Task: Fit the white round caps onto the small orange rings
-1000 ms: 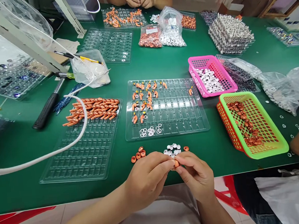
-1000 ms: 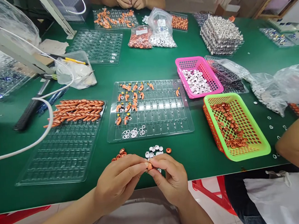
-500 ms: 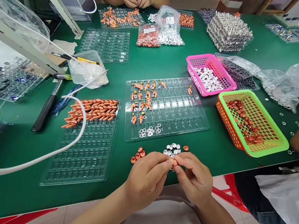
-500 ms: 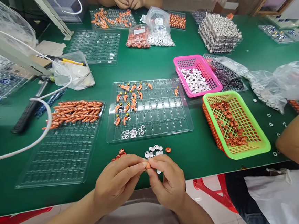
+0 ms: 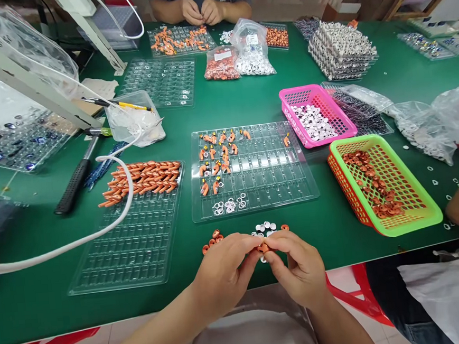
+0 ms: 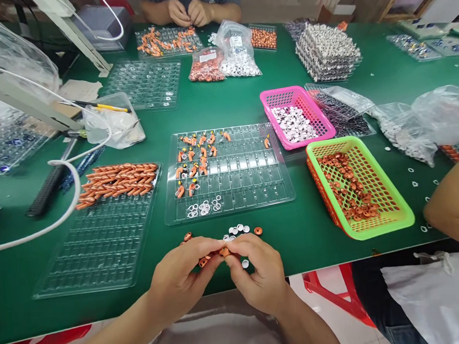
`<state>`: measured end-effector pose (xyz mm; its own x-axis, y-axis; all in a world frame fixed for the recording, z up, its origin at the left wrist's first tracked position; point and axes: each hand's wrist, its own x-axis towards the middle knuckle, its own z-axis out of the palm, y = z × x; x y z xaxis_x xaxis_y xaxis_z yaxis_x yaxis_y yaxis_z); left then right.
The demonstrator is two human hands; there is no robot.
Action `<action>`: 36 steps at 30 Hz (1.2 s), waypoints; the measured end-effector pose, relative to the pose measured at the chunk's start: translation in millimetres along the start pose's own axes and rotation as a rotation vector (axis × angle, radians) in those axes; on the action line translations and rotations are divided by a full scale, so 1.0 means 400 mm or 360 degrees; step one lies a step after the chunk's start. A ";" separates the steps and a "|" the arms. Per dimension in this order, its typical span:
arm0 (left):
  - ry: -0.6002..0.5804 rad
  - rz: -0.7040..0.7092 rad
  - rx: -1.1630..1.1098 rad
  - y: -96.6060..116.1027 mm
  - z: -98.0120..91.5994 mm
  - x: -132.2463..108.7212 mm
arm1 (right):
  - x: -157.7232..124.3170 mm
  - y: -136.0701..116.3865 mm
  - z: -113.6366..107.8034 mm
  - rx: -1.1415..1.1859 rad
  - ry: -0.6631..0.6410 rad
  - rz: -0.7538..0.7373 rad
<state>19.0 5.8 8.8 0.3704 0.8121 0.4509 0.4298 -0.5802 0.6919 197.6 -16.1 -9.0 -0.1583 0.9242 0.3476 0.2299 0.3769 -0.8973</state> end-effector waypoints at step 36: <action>-0.0110 -0.0576 -0.0483 -0.013 -0.007 0.021 | 0.012 0.008 -0.027 -0.0145 -0.0245 -0.0061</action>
<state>17.6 15.8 10.7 0.2998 0.9465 0.1192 0.2852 -0.2082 0.9356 207.9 -10.0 -7.3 -0.3122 0.8913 0.3289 0.3059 0.4220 -0.8534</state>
